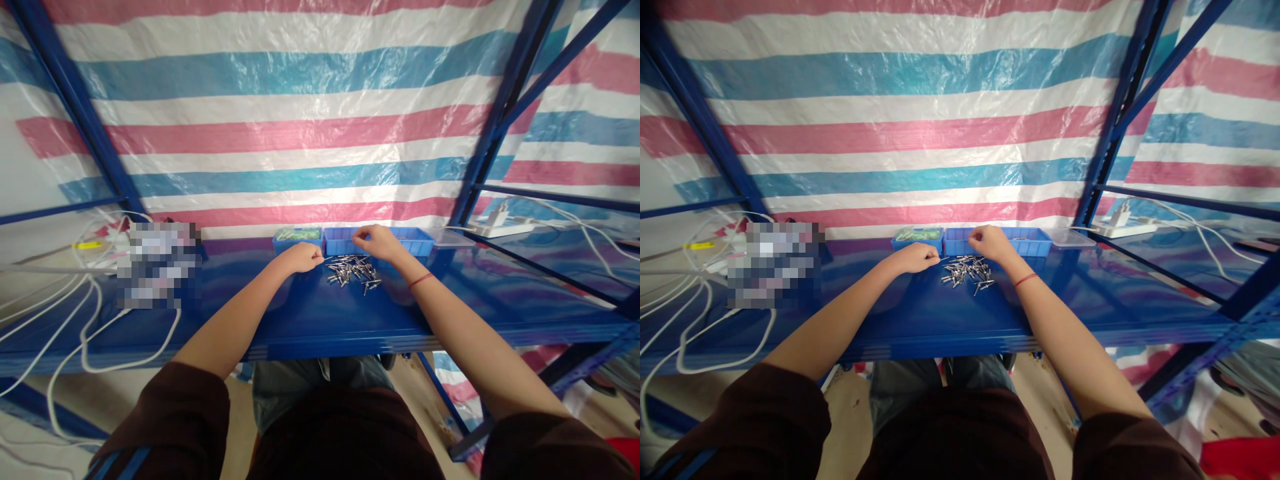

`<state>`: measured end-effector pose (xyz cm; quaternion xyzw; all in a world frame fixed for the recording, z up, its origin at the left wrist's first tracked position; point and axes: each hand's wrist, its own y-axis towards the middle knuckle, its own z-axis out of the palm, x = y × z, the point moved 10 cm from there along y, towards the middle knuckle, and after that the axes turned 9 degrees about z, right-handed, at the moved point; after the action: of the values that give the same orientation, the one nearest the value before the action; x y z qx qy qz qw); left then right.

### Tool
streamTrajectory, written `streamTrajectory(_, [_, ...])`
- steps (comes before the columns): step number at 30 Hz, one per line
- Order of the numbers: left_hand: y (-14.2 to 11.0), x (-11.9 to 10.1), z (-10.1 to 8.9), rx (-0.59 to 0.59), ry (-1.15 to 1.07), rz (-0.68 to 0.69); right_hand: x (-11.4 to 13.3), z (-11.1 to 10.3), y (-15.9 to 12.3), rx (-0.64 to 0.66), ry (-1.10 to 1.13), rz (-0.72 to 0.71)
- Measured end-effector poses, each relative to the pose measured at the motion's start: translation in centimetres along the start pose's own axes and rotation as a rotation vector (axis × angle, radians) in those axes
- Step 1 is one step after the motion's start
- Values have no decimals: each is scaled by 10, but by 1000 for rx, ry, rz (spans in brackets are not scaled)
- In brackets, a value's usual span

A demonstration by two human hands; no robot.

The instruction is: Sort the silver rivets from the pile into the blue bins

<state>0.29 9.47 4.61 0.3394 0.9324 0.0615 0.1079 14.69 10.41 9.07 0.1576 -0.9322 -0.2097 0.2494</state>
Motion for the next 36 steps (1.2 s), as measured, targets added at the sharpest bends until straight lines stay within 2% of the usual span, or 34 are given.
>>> streamTrajectory(4, [2, -4, -7, -97, -154, 61, 23, 31, -8, 152, 183, -75])
streamTrajectory(7, [2, -9, -8, -111, -231, 67, 31, 40, -10, 194, 307, -98])
streamTrajectory(13, [3, -11, -1, -78, -345, 45, 29, 36, -6, 160, 444, -115])
streamTrajectory(21, [4, -12, 2, -68, -366, 46, 32, 32, -8, 149, 467, -120])
streamTrajectory(23, [4, -16, -3, -117, -352, 91, 36, 29, -9, 136, 471, -144])
streamTrajectory(27, [4, -22, -20, -290, -251, 189, 40, 21, -11, 91, 485, -174])
streamTrajectory(31, [1, -16, -32, -423, -217, 171, 34, 19, -9, 41, 441, -158])
streamTrajectory(36, [-4, -19, -42, -505, -191, 179, 28, 25, -7, 61, 370, -154])
